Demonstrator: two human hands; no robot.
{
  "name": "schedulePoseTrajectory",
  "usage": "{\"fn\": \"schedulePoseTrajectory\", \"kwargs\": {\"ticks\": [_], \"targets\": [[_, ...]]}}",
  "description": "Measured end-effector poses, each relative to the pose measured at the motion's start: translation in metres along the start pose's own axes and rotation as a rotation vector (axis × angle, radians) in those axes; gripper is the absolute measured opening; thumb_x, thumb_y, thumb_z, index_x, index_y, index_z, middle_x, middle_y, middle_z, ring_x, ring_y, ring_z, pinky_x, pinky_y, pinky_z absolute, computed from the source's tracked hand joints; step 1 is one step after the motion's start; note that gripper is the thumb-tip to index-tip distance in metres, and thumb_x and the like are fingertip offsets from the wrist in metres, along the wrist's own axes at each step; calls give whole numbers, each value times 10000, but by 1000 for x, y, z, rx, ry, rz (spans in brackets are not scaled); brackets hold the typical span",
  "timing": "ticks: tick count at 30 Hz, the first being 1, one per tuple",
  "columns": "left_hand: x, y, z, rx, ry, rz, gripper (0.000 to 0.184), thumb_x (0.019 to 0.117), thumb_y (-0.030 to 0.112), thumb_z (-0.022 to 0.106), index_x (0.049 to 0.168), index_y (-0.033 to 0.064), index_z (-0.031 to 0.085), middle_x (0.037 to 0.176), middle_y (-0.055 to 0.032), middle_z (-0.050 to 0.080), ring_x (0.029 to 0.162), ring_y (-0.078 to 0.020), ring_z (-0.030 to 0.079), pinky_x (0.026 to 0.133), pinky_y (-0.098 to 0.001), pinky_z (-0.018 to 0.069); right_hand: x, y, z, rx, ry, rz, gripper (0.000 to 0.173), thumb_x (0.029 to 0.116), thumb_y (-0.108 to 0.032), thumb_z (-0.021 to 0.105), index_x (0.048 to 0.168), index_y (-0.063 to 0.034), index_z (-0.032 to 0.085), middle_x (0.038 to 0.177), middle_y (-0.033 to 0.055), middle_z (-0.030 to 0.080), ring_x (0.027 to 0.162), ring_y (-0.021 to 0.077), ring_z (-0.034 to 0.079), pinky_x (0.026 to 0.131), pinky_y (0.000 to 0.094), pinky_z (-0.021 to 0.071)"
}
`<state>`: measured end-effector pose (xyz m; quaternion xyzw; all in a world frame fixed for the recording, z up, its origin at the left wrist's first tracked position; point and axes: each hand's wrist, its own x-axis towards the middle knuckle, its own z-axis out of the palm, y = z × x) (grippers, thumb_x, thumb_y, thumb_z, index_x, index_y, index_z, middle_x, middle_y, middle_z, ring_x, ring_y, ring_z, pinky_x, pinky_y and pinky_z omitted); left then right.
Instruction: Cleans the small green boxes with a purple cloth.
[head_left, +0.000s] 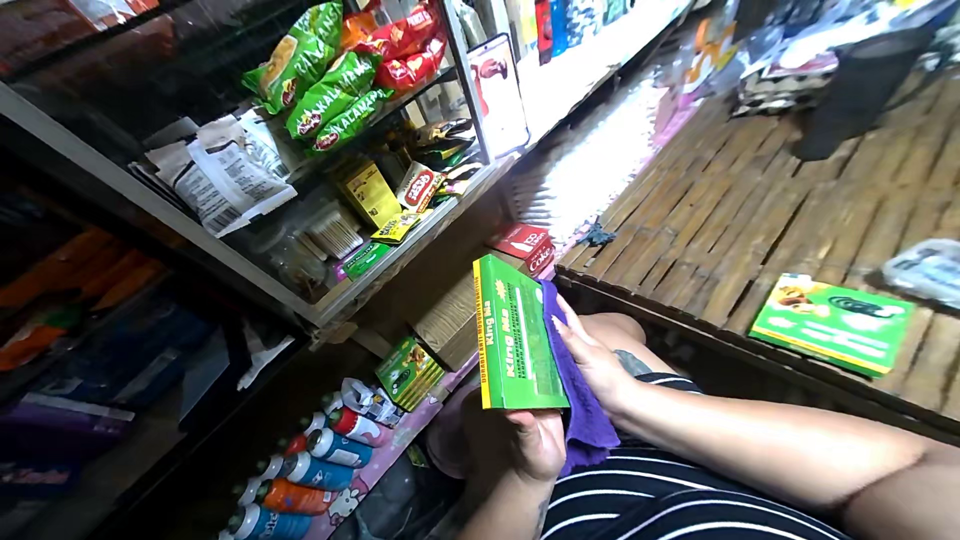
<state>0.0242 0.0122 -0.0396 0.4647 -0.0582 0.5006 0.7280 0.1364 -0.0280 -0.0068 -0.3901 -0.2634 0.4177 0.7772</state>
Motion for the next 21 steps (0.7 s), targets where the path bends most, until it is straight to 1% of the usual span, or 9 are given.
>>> {"fn": "schedulePoseTrajectory", "kwargs": {"ticks": [3, 4, 8, 9, 11, 14, 16, 18, 21], "targets": [[2, 2, 1, 77, 62, 64, 663, 865, 673, 624, 1361, 234, 591, 1278, 38, 687, 1247, -91, 607, 1079, -358, 497, -12, 7, 7, -56, -73, -1, 703, 1094, -335, 417, 1642, -146, 20, 1586, 80, 410, 1340, 71, 531, 1103, 264, 473], [3, 3, 1, 102, 73, 79, 662, 866, 676, 616, 1360, 236, 589, 1274, 46, 688, 1248, -83, 605, 1083, -349, 495, -15, 8, 8, -70, -90, -6, 704, 1095, -332, 408, 1640, -129, 11, 1600, 83, 386, 1354, 61, 514, 1115, 256, 459], [1, 0, 0, 187, 46, 71, 625, 892, 684, 568, 1326, 237, 606, 1250, 76, 692, 1236, -47, 600, 1081, -319, 487, -13, 11, 5, -110, -63, -17, 666, 1102, -327, 380, 1638, -103, 56, 1619, 87, 356, 1371, 51, 492, 1123, 243, 443], [0, -1, -1, 202, 11, 58, 613, 907, 678, 552, 1330, 238, 606, 1254, 78, 688, 1238, -40, 594, 1085, -313, 479, -12, 10, 4, -110, -31, -25, 657, 1103, -330, 379, 1638, -98, 76, 1613, 88, 368, 1364, 53, 499, 1118, 244, 447], [-4, -4, -4, 225, -62, 27, 597, 926, 680, 519, 1348, 265, 596, 1273, 95, 678, 1248, -25, 581, 1095, -306, 466, -9, 9, 2, -78, 65, -73, 630, 1102, -323, 390, 1627, -84, 136, 1531, 89, 477, 1295, 66, 567, 1065, 250, 502], [-11, -5, -5, 284, -136, 14, 550, 941, 688, 483, 1321, 317, 630, 1232, 140, 699, 1197, 15, 605, 1043, -272, 500, -1, -1, -4, -57, 140, -139, 611, 1106, -332, 351, 1628, -94, 139, 1522, 84, 484, 1286, 71, 570, 1050, 257, 511], [-15, -6, -9, 266, -194, 14, 522, 963, 653, 488, 1350, 328, 616, 1277, 148, 676, 1239, 13, 575, 1078, -280, 469, 3, -12, -5, -76, 226, -159, 578, 1111, -326, 328, 1619, -103, 167, 1467, 66, 531, 1232, 37, 597, 1008, 231, 529], [-16, -6, -10, 256, -227, 5, 502, 973, 629, 495, 1360, 332, 612, 1301, 160, 664, 1261, 25, 556, 1099, -270, 445, 8, -21, -10, -91, 286, -209, 563, 1111, -316, 336, 1607, -88, 194, 1458, 49, 528, 1225, 6, 584, 1004, 200, 520], [-18, -6, -11, 223, -265, -29, 476, 979, 603, 507, 1344, 322, 627, 1283, 172, 669, 1243, 49, 557, 1080, -239, 451, 17, -29, -18, -95, 305, -299, 530, 1108, -300, 367, 1569, -61, 263, 1375, 29, 583, 1178, 0, 609, 984, 194, 532]]}}
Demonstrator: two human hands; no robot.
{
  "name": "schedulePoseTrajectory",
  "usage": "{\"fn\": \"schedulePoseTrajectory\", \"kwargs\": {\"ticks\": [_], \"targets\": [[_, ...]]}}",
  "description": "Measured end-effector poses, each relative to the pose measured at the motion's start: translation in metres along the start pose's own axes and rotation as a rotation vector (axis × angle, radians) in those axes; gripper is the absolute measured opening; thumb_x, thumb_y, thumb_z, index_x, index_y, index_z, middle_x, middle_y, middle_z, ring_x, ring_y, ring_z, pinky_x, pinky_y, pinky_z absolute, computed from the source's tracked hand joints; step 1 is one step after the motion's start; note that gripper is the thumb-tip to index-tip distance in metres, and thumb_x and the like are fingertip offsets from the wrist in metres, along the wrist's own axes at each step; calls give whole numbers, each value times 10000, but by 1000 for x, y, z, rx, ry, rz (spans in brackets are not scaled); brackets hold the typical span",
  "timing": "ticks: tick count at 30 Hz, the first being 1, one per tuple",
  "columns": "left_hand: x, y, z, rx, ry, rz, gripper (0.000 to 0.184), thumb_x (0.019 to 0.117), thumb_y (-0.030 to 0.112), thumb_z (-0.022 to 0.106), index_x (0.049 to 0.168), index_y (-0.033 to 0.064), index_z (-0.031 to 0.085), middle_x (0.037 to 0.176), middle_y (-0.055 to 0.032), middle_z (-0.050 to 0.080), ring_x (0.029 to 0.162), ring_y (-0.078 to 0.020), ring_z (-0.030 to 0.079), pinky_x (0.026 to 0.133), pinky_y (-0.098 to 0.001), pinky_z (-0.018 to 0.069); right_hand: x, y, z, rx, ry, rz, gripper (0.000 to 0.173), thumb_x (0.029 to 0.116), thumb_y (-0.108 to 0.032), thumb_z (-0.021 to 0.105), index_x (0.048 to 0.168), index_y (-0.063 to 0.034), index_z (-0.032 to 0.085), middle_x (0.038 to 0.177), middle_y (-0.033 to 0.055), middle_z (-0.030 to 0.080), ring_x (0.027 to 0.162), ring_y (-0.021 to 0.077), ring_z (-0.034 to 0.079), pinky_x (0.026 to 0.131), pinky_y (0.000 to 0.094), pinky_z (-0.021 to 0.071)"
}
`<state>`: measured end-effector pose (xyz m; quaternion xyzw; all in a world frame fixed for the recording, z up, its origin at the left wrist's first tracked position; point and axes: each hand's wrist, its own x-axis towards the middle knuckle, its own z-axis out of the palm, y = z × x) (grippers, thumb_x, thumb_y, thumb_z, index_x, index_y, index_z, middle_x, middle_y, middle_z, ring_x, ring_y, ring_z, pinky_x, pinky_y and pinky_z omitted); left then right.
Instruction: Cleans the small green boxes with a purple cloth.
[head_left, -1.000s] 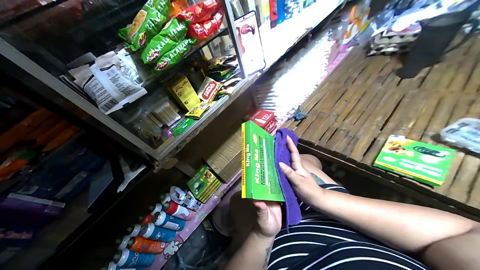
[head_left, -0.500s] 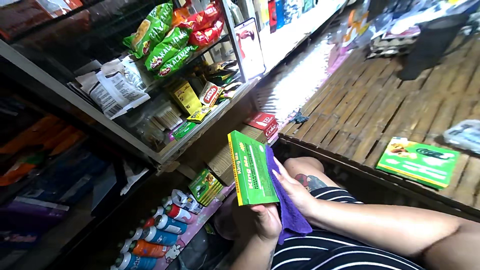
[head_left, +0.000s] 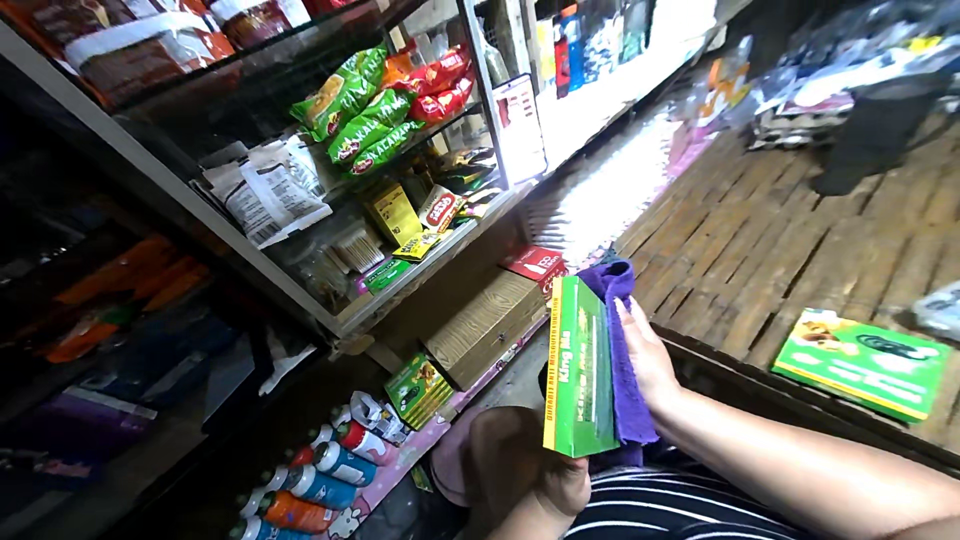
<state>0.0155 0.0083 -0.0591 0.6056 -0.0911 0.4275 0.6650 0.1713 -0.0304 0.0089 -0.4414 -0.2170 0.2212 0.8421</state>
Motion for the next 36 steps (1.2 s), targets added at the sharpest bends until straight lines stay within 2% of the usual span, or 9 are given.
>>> {"fn": "schedulePoseTrajectory", "kwargs": {"ticks": [4, 8, 11, 14, 19, 24, 28, 32, 36], "targets": [[-1, 2, -2, 3, -31, -2, 475, 984, 594, 511, 1344, 309, 632, 1292, 163, 666, 1248, 41, 555, 1082, -239, 447, 8, -9, -3, -5, -43, -80, 293, 1103, -242, 391, 1338, -102, 494, 1043, -72, 694, 949, -20, 678, 868, 183, 578], [1, 6, -1, 14, 31, 51, 479, 986, 588, 512, 1355, 305, 627, 1292, 148, 671, 1247, 26, 566, 1079, -252, 457, 14, -12, -10, -105, -149, -197, 202, 1098, -192, 393, 1126, -149, 588, 897, -133, 696, 835, -49, 673, 800, 160, 580], [6, 10, 1, -2, 79, 64, 520, 963, 615, 528, 1370, 304, 616, 1299, 121, 676, 1241, -5, 587, 1066, -280, 484, 23, -8, -24, -286, -277, -387, 264, 1100, -210, 381, 1130, -114, 624, 957, -150, 684, 886, -90, 646, 845, 140, 555], [5, 8, 0, -2, 79, 47, 536, 957, 639, 518, 1363, 302, 613, 1284, 124, 681, 1234, 0, 589, 1066, -276, 483, 38, -8, -38, -521, -384, -591, 430, 1107, -305, 367, 1138, -3, 672, 1050, -19, 686, 998, -65, 623, 922, 160, 520], [4, 0, -6, 70, 62, 2, 550, 978, 670, 418, 1313, 293, 638, 1230, 142, 696, 1201, 29, 595, 1060, -263, 481, 55, -25, -50, -749, -508, -740, 531, 1103, -419, 323, 1179, -34, 680, 1074, 50, 689, 1037, 10, 631, 935, 226, 521], [14, 17, 6, 508, -46, 142, 487, 1047, 558, 347, 1140, 207, 671, 1068, 175, 685, 1079, 139, 580, 969, -122, 470, 30, -64, -31, -652, -401, -583, 524, 1080, -370, 373, 1189, 75, 627, 1056, 73, 687, 983, -32, 624, 917, 189, 513], [16, 16, 8, 335, -9, 35, 520, 1040, 572, 335, 1195, 210, 675, 1111, 164, 705, 1096, 106, 604, 993, -159, 485, 39, -52, -42, -521, -480, -428, 413, 1056, -477, 465, 1239, -144, 627, 1032, -105, 687, 936, -68, 643, 858, 165, 553], [23, 23, 7, -88, 125, -320, 694, 917, 752, 379, 1258, 215, 656, 1124, 43, 752, 1076, -61, 698, 973, -313, 569, 35, -58, -41, -384, -489, -24, 426, 900, -407, 697, 1256, -195, 599, 967, -101, 731, 859, -7, 700, 792, 203, 598], [30, 31, 7, -320, 89, -384, 699, 916, 747, 438, 1268, 191, 673, 1166, -22, 744, 1105, -127, 699, 981, -363, 566, 36, -54, -38, -197, -461, 71, 295, 907, -276, 695, 1171, -177, 608, 886, -67, 751, 776, 29, 719, 723, 207, 610]]}}
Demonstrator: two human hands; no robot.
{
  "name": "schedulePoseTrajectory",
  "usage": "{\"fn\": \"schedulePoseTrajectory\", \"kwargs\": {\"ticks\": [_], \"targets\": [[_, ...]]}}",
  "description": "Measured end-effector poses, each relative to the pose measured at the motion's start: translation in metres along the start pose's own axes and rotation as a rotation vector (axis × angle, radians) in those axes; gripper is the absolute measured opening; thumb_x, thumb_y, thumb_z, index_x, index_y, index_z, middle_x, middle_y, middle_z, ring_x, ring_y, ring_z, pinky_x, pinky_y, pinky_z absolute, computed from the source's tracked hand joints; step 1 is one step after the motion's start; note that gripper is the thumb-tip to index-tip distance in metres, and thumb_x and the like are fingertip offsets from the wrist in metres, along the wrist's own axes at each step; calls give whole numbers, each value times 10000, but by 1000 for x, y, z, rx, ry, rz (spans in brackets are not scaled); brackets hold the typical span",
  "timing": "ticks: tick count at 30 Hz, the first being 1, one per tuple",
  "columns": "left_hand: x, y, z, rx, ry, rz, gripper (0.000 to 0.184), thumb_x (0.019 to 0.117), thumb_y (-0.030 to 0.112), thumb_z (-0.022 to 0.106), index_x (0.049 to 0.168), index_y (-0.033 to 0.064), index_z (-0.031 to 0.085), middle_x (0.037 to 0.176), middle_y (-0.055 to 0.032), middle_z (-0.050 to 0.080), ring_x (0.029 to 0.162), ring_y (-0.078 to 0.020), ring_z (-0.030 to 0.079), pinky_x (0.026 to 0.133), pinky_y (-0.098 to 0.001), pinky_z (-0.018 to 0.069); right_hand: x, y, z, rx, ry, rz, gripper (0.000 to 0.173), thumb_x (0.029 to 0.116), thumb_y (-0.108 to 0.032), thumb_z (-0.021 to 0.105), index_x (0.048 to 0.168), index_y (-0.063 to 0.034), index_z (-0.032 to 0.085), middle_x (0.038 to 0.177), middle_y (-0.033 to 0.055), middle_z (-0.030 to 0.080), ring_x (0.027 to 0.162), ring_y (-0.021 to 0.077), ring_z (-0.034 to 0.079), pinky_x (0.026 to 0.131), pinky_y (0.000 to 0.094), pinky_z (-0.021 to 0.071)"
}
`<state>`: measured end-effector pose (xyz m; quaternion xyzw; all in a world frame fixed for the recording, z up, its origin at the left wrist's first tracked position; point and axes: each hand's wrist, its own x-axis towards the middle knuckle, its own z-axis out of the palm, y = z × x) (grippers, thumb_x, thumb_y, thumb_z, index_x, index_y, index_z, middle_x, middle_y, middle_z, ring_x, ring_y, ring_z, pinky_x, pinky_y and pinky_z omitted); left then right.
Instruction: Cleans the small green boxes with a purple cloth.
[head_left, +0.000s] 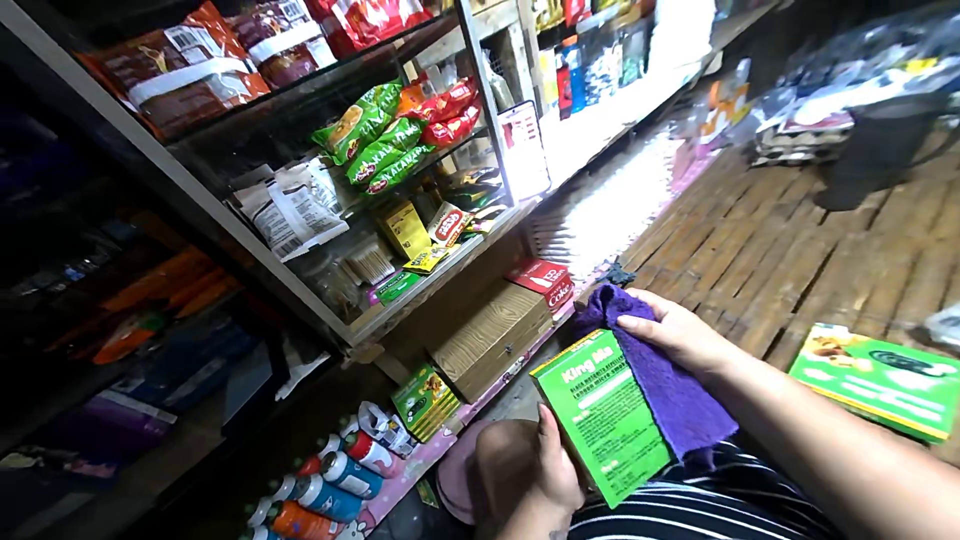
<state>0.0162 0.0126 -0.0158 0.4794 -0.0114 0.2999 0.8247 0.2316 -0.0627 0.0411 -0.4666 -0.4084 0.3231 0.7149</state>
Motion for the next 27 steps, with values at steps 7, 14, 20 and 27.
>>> {"fn": "schedulePoseTrajectory", "kwargs": {"ticks": [7, 14, 20, 27], "targets": [[-5, -24, -17, -105, -127, 162, 716, 808, 718, 667, 1317, 216, 655, 1274, 14, 700, 1228, -118, 626, 1078, -357, 485, 4, 14, 31, 415, 308, 134, 404, 1089, -325, 443, 1436, -119, 444, 1052, 68, 735, 935, 137, 736, 808, 317, 634], [-1, -19, 8, 194, 285, 99, 724, 866, 506, 758, 1316, 9, 484, 1150, -11, 683, 1100, -59, 646, 1005, -307, 529, -2, 37, 58, 397, 411, 57, 452, 1086, -309, 458, 1469, -80, 382, 1094, 86, 716, 958, 150, 734, 824, 330, 636], [6, -12, 9, 128, 471, 149, 881, 849, 641, 699, 1387, 6, 411, 1183, -68, 669, 1120, -113, 652, 1019, -345, 532, -4, 34, 52, 348, 289, -74, 397, 1085, -311, 415, 1413, -86, 415, 1111, 69, 702, 1000, 148, 715, 870, 339, 619], [20, 13, 14, 5, 696, 160, 558, 1048, 317, 513, 1506, 108, 273, 1206, -133, 647, 1038, -220, 701, 878, -412, 609, -13, 30, 40, 175, 49, -334, 120, 991, -204, 543, 1107, -226, 565, 1004, -92, 701, 927, 20, 675, 832, 227, 581]]}}
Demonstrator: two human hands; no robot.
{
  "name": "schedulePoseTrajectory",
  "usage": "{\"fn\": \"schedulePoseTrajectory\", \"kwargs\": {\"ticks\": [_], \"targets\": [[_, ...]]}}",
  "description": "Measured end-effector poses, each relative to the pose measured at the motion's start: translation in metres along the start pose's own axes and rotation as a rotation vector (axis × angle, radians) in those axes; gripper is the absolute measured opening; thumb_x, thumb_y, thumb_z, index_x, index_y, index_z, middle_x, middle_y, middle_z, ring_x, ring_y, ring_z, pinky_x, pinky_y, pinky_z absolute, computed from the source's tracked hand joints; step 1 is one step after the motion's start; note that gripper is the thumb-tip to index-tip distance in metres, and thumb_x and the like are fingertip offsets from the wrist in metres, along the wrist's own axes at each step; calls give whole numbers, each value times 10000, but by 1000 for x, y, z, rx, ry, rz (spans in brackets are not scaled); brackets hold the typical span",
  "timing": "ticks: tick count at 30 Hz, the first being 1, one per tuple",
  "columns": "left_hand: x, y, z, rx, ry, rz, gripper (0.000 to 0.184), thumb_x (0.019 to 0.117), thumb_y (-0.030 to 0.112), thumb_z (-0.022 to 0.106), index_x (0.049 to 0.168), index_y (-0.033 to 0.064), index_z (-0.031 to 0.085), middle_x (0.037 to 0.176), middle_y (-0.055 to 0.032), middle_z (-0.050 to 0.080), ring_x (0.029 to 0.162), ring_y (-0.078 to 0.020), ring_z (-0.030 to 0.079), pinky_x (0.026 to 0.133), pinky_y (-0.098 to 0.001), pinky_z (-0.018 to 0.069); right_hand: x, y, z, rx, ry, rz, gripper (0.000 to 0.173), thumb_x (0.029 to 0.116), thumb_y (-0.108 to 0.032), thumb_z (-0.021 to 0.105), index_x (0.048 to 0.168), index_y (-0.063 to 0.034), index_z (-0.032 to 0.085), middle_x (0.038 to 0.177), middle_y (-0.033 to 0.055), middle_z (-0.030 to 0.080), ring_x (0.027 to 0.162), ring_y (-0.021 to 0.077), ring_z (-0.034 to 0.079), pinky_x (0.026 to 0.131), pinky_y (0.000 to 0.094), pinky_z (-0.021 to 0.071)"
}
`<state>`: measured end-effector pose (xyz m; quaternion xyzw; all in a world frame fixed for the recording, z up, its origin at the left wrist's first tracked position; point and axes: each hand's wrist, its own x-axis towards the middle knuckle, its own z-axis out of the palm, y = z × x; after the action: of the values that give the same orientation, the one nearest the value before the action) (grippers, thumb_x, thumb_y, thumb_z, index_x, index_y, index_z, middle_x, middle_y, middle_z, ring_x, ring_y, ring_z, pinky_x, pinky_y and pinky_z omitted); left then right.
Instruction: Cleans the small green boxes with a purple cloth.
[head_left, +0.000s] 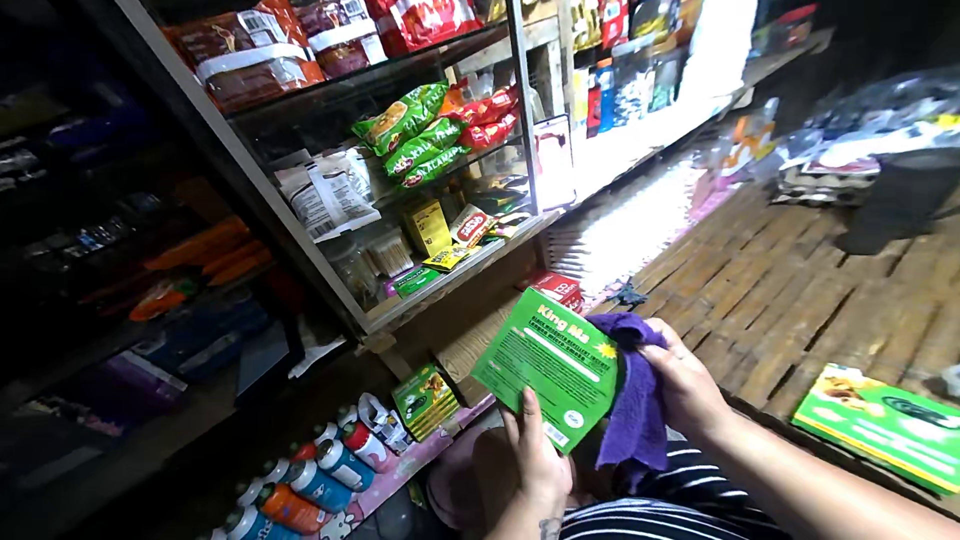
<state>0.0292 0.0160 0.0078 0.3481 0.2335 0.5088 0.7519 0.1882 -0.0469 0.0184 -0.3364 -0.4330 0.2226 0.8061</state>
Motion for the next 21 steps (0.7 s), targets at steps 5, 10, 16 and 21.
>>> {"fn": "schedulePoseTrajectory", "kwargs": {"ticks": [5, 10, 16, 21], "targets": [[13, 3, -5, 28, -9, -55, 481, 1106, 358, 361, 1516, 107, 333, 1262, -150, 631, 1107, -243, 672, 926, -432, 579, 2, -13, -13, -73, -255, 28, 325, 937, -306, 715, 1230, -249, 586, 1128, -106, 703, 1014, 22, 670, 895, 236, 573], [7, 2, -4, 183, -58, -109, 530, 1100, 383, 366, 1531, 82, 302, 1279, -159, 626, 1103, -228, 678, 917, -423, 591, 8, -25, -16, -151, -367, 118, 868, 835, -476, 787, 1511, -124, 371, 1410, -16, 585, 1225, 80, 607, 1019, 274, 540], [-6, -3, -7, 319, -254, -182, 590, 1070, 349, 463, 1543, 52, 271, 1269, -142, 638, 1082, -183, 686, 932, -381, 588, 16, -37, -20, -187, -266, 124, 1040, 757, -602, 809, 1585, -251, 287, 1409, -17, 593, 1189, 93, 640, 967, 275, 577], [-10, -5, -6, 350, -358, -249, 644, 1047, 359, 517, 1548, 51, 255, 1300, -125, 620, 1097, -159, 675, 956, -364, 573, 13, -41, -26, -126, -198, 29, 394, 878, -470, 749, 1215, -317, 613, 1077, -158, 718, 974, -33, 673, 868, 177, 570]]}}
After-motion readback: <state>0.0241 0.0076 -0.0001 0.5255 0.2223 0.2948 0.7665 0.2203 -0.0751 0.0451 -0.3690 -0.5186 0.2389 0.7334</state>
